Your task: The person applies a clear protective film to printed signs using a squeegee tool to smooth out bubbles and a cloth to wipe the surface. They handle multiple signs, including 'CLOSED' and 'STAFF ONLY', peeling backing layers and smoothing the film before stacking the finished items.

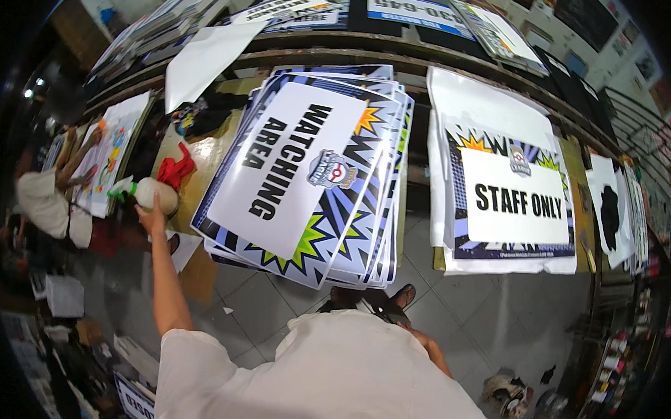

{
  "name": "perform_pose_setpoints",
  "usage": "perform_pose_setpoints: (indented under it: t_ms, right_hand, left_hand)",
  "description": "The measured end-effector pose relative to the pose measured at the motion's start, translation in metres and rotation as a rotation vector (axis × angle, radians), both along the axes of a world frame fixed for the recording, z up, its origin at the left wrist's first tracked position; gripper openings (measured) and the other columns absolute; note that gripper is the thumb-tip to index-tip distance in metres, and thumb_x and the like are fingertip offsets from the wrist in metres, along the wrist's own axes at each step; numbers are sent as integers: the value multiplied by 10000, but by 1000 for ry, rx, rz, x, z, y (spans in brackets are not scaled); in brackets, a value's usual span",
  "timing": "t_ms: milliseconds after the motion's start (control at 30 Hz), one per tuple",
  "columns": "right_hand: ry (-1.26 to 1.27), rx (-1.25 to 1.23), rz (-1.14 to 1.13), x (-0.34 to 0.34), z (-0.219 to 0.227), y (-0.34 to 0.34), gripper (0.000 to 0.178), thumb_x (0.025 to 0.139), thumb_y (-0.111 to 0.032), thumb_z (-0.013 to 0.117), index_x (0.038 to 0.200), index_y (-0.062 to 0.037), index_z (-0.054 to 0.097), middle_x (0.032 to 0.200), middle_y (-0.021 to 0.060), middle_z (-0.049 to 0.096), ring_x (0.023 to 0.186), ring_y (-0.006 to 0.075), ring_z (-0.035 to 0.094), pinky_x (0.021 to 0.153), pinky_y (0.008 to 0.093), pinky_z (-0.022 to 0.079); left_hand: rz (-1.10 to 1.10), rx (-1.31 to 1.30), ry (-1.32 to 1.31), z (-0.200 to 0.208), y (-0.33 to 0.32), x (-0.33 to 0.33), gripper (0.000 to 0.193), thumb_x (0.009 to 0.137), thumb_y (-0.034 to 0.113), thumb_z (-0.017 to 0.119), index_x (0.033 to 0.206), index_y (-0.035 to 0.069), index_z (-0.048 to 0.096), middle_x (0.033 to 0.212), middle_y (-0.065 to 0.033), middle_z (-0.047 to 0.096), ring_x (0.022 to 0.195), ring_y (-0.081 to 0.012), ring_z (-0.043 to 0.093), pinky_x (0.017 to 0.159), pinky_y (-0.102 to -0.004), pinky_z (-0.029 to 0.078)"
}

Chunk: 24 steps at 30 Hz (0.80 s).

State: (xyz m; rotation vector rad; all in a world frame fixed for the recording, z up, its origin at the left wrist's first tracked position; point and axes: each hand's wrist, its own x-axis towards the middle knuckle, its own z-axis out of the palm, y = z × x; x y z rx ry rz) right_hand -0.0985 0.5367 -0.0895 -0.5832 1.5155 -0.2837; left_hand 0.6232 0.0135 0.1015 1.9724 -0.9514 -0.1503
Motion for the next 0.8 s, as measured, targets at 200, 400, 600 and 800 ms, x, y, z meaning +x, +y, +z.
perform_pose_setpoints:
  t_ms: [200, 400, 600, 800]
  right_hand:
    - [105, -193, 155, -31, 45, 11, 895, 919, -792, 452, 1241, 6, 698, 1260, 340, 643, 1272, 379, 605, 1064, 450, 449]
    - [635, -20, 568, -45, 32, -44, 561, 883, -543, 645, 943, 1, 768, 942, 245, 716, 935, 373, 699, 852, 459, 519]
    - [631, -468, 307, 12, 185, -131, 388, 924, -381, 698, 873, -1, 751, 769, 160, 738, 747, 315, 724, 701, 442, 539]
    - [512, -562, 280, 50, 212, -165, 451, 940, -444, 670, 924, -1, 755, 758, 156, 729, 716, 307, 709, 705, 415, 534]
  left_hand:
    - [13, -9, -13, -47, 64, -69, 574, 913, 421, 748, 1241, -45, 677, 1142, -209, 732, 1015, -261, 688, 889, -388, 521]
    - [-228, -94, 30, -5, 134, -186, 367, 933, 307, 768, 789, -29, 732, 796, -101, 744, 719, -144, 628, 677, -310, 492]
    - [-82, -82, 66, -47, 186, -188, 489, 1054, 412, 550, 1341, 19, 595, 1190, -170, 624, 931, -220, 637, 755, -371, 530]
    - [178, 190, 1176, -29, 256, -318, 857, 884, 629, 706, 1494, 124, 380, 1272, -98, 541, 1044, -251, 593, 816, -463, 504]
